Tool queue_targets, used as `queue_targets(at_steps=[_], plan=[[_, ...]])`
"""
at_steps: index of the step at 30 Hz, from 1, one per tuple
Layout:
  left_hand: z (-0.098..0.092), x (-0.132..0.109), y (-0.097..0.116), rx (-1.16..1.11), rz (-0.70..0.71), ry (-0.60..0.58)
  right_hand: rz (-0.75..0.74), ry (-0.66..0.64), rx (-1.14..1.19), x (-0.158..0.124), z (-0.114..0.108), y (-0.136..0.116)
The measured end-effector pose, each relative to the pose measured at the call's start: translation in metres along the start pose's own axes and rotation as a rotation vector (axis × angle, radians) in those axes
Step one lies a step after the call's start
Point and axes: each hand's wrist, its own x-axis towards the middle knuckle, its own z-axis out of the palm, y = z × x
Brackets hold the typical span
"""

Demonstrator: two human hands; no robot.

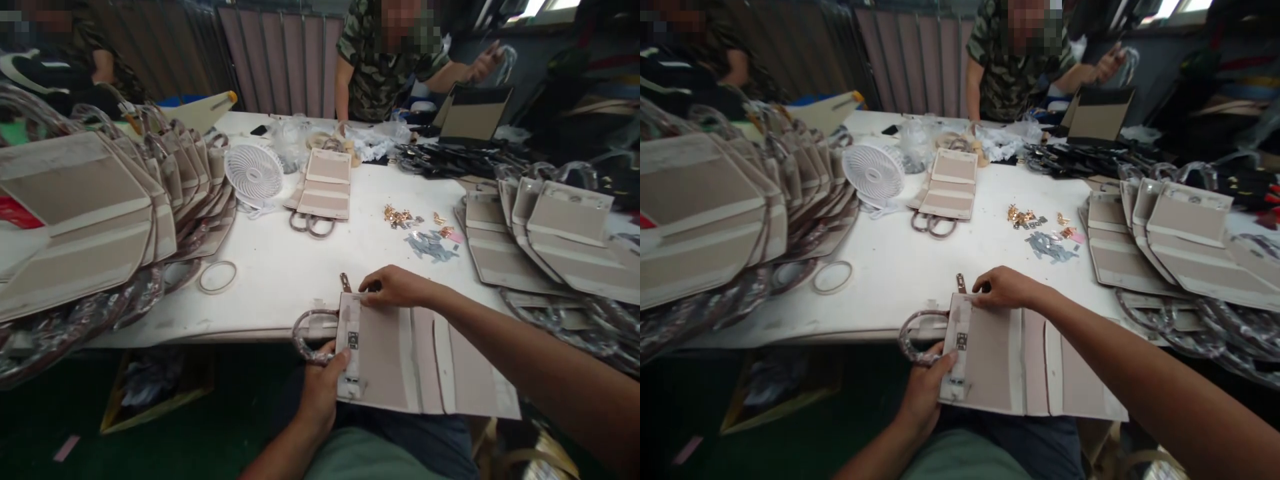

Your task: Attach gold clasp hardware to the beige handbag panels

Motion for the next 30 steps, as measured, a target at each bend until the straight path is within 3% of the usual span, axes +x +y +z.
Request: queue_targets(at_steps=[4, 7, 11, 14, 18, 24, 30], plan=[[0.008, 0.003, 0.002, -0.028, -0.010, 0.022, -0.053, 0.493, 0.103, -0.020, -0.002, -0.022], [0.014, 0.003, 0.001, -0.066, -0.090, 0.087, -0.042, 0.735, 0.376, -0.042, 0.006, -0.046], [0.018, 0.003, 0.000, -0.079, -0.130, 0.114, -0.073, 0.745, 0.898, -0.051, 0.041, -0.056], [0.021, 0.006, 0.001, -0.073, -0.094, 0.103, -0.105, 0.777, 1.105, -0.044, 0.064, -0.050], [0.025, 0.009, -0.002, -0.058, -0.070, 0.133, -0.124, 0.883, 1.328, -0.036, 0.074, -0.039], [0.025, 0.011, -0.007, -0.057, -0.061, 0.130, -0.092, 0.995, 1.531, -0.030, 0.075, -0.024], [0.025, 0.013, -0.006, -0.054, -0.071, 0.143, -0.140, 0.973, 1.516, -0.029, 0.084, -0.029]])
